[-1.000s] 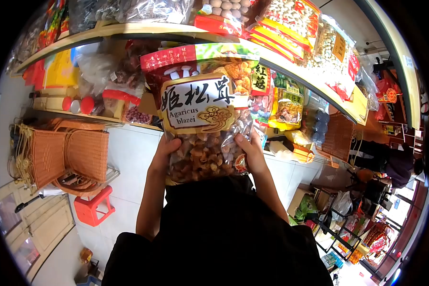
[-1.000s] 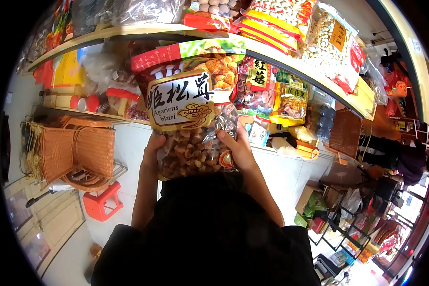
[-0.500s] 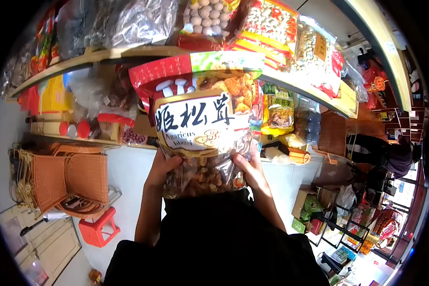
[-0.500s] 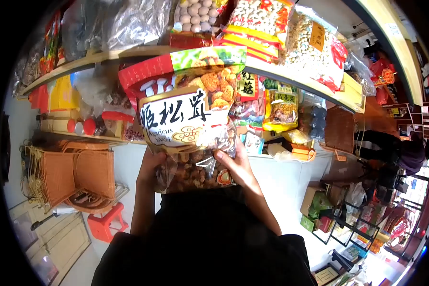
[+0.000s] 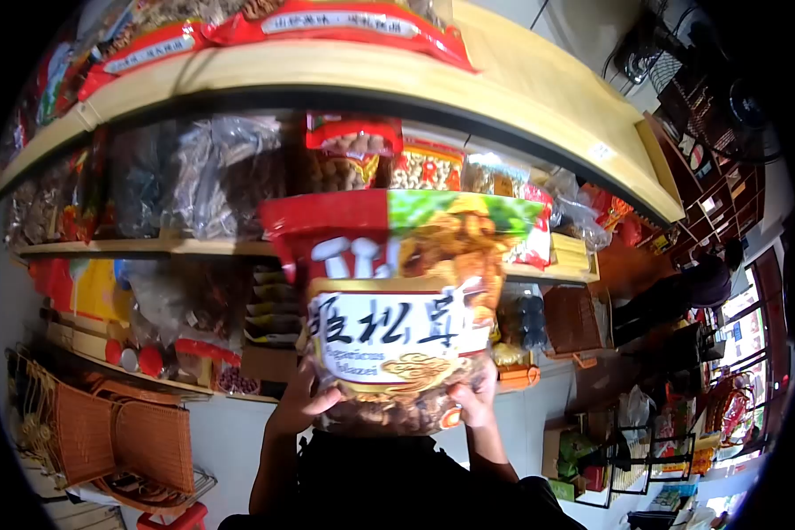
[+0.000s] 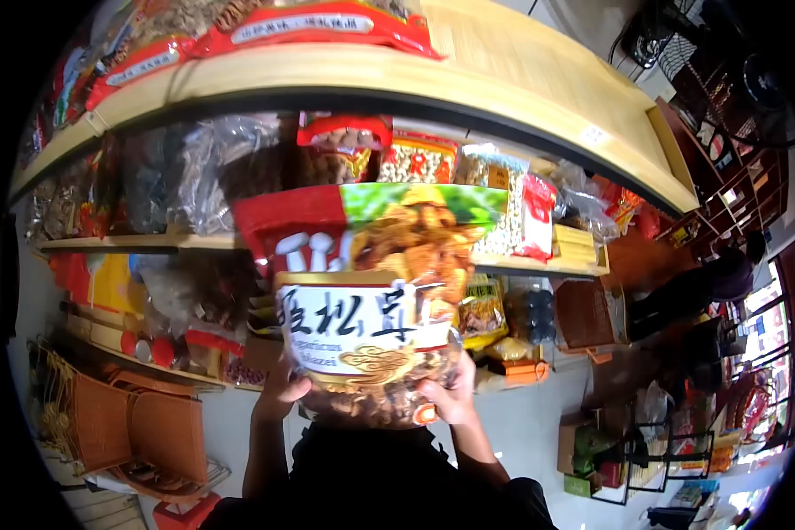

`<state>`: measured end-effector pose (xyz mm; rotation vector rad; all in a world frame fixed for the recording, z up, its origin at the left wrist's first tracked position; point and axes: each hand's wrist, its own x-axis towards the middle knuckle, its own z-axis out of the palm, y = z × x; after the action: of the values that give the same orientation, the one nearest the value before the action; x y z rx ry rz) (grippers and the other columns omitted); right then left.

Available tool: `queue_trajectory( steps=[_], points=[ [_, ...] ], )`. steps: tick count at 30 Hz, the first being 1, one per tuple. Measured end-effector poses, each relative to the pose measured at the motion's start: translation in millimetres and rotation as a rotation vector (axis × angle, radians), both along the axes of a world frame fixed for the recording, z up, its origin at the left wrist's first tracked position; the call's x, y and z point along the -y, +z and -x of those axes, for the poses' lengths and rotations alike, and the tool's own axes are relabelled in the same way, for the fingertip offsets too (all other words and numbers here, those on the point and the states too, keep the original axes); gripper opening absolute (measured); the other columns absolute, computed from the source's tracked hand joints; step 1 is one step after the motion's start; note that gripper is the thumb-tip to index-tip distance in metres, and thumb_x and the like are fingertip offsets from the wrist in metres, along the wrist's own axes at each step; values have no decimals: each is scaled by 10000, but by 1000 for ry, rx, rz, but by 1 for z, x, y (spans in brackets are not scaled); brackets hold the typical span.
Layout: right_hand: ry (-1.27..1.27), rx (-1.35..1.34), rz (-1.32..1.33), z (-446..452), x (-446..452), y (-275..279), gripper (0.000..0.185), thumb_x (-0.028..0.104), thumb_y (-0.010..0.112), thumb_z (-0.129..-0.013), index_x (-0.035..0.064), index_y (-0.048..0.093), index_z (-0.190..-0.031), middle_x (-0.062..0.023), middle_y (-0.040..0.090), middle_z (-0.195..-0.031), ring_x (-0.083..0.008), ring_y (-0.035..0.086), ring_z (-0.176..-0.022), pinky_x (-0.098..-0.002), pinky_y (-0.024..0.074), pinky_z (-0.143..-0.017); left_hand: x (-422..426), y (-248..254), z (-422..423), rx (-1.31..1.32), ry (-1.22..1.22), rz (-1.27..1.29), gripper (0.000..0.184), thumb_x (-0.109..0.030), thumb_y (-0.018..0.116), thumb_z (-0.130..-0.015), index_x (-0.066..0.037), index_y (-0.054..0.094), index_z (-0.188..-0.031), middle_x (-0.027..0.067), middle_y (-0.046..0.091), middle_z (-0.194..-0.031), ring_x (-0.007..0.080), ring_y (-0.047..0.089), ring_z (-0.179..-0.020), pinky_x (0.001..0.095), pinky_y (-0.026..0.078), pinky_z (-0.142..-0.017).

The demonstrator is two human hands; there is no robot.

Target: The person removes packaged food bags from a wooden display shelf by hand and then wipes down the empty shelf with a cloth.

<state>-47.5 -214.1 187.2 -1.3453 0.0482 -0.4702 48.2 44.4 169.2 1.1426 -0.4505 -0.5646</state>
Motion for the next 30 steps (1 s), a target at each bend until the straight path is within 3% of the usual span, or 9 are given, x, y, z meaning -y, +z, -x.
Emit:
queue_trajectory(
  steps=[2,7,9,12,15,16,17,18,30],
  points=[
    [-97,59,-4,-2,14,7,750,329,810,-745,-34,457,-1299,-93,606,-1178,-172,577,-1062,-324,440,-942,3,9,-9,81,-20,78,818,-280,585,-875,38,153,-1492,179,319,-1483,270,294,-1390,394,179,-1155],
    [-177,197,21,-10,66,23,834,410,766,-785,-27,355,-1364,-128,544,-1272,-225,541,-1150,-367,414,-1000,-12,98,-16,497,348,84,733,-393,597,-860,43,363,-1400,187,530,-1255,265,501,-1174,385,352,-1004],
    [-136,269,-78,-18,73,38,804,410,734,-818,-28,348,-1371,-145,535,-1273,-235,539,-1153,-374,416,-1000,-22,136,-9,777,408,181,649,-487,624,-835,37,546,-1210,181,580,-1117,280,578,-1010,408,471,-862],
    [-53,336,-88,-31,82,66,741,363,684,-865,-32,331,-1383,-159,531,-1280,-248,564,-1126,-378,443,-983,-25,195,16,998,410,303,362,-365,633,-857,-20,604,-964,99,627,-914,215,603,-820,349,494,-759],
    [-15,377,-65,-42,95,80,709,313,685,-867,-45,344,-1375,-159,538,-1278,-238,568,-1121,-372,446,-978,-29,228,48,837,377,176,232,-243,642,-878,-77,663,-717,17,674,-711,151,628,-629,291,517,-657],
    [-38,368,0,-45,99,81,700,334,650,-882,-29,332,-1388,-176,524,-1289,-264,575,-1120,-395,471,-964,6,253,33,1079,379,530,142,-270,689,-856,-129,706,-870,21,676,-843,179,613,-722,298,503,-640],
    [-65,360,62,-48,101,84,692,355,616,-897,-13,320,-1402,-193,511,-1299,-290,583,-1120,-418,496,-951,12,262,23,1187,360,590,144,-266,689,-853,-125,702,-879,25,674,-852,180,614,-730,300,504,-646],
    [-37,352,-38,-50,88,99,683,290,695,-861,-62,378,-1354,-137,566,-1251,-214,569,-1112,-349,438,-970,10,264,20,1219,350,566,147,-262,689,-850,-121,699,-888,29,672,-861,182,614,-737,302,504,-652],
    [-105,360,-23,-75,117,115,678,305,720,-836,-46,427,-1336,-119,580,-1244,-189,573,-1109,-333,427,-977,16,291,-4,1426,252,383,231,-216,694,-817,-70,661,-993,82,653,-971,203,619,-830,324,511,-719]
  ],
)
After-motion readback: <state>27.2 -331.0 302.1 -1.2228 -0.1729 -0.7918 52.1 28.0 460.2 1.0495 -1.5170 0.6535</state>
